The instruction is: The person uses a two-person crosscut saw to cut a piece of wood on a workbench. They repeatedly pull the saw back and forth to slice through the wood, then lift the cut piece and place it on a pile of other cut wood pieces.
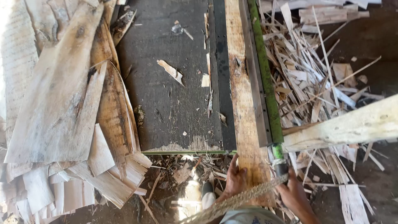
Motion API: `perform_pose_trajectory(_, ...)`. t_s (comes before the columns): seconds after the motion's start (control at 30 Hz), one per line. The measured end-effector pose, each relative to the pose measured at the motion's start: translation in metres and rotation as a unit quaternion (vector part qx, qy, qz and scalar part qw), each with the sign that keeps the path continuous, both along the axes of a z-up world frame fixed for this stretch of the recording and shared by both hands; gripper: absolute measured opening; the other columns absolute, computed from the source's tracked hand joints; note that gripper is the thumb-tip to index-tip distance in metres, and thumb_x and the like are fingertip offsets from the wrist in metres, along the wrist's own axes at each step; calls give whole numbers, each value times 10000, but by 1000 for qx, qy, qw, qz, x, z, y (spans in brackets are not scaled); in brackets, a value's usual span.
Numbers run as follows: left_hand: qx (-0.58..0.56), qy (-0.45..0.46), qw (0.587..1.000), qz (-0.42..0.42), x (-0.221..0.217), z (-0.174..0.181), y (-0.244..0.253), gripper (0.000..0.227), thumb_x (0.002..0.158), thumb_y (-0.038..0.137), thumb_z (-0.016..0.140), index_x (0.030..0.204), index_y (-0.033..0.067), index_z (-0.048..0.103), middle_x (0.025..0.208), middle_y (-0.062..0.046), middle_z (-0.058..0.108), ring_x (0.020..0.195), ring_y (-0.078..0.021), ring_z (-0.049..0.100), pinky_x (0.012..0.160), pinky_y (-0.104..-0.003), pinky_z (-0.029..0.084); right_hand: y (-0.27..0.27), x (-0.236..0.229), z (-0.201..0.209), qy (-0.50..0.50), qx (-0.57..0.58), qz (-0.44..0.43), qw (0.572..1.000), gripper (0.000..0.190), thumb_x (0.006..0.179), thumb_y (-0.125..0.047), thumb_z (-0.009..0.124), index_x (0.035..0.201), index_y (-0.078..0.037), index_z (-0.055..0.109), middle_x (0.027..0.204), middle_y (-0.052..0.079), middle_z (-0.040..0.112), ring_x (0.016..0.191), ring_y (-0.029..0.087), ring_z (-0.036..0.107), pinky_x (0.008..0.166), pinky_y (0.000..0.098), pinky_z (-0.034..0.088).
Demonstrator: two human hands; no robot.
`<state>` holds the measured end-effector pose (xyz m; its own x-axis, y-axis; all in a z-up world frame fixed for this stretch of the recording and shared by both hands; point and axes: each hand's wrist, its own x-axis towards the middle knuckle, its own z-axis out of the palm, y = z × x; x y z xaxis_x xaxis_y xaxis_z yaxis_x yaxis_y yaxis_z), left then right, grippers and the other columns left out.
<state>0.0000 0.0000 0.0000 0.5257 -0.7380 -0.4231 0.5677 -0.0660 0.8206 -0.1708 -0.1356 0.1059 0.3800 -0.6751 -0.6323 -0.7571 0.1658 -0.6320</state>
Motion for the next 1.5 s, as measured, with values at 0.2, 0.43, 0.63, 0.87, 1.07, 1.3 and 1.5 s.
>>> perform_pose_trajectory(0.2,-85,53,993,58,30,32,-39,818,853,-181,395,1619,19,187,1562,-182,455,1192,-233,660,905,-253,620,-1,13,103,67,-75,99,990,774,924,-265,680,1577,-170,276,939,170,677,540,245,727,445,399,591)
perform_pose_trajectory(0.43,-17,26,999,39,82,26,-106,771,914,-172,416,1612,98,235,1585,-161,451,1359,-276,561,1076,-292,559,5,22,66,39,-7,-16,999,695,928,-131,637,1535,-115,298,1020,204,664,666,277,707,484,434,635)
perform_pose_trajectory(0.63,-43,102,991,75,84,-15,-120,784,898,-204,419,1595,142,328,1630,-86,401,1433,-248,474,1170,-306,458,-4,3,35,37,-93,64,993,696,886,-149,676,1485,-48,337,1024,181,595,684,220,709,503,368,659)
perform_pose_trajectory(0.87,96,-24,995,13,109,67,-125,759,944,-143,423,1612,181,264,1603,-89,441,1235,-344,567,989,-383,546,6,16,82,22,-78,27,996,582,944,-191,591,1480,-79,393,919,197,717,580,237,667,440,387,573)
perform_pose_trajectory(1.07,97,-204,974,25,123,-40,-164,779,943,-82,566,1623,193,305,1525,-124,547,1188,-208,668,909,-245,615,-2,16,9,32,-101,61,992,621,948,-203,636,1467,-63,325,907,189,704,592,241,649,457,368,565)
perform_pose_trajectory(1.3,314,-252,903,-150,140,61,-148,763,1047,176,534,1678,236,110,1200,-165,727,944,-296,731,769,-369,650,3,15,67,68,-82,20,994,425,966,-165,592,1371,-87,487,901,165,714,601,225,684,470,359,598)
perform_pose_trajectory(1.5,310,-405,849,-139,154,-45,-182,842,979,258,645,1648,205,136,1114,-209,736,943,-341,729,875,-444,599,10,24,47,68,-72,24,995,527,1010,-212,594,1456,-69,351,887,203,716,593,240,659,474,390,565)
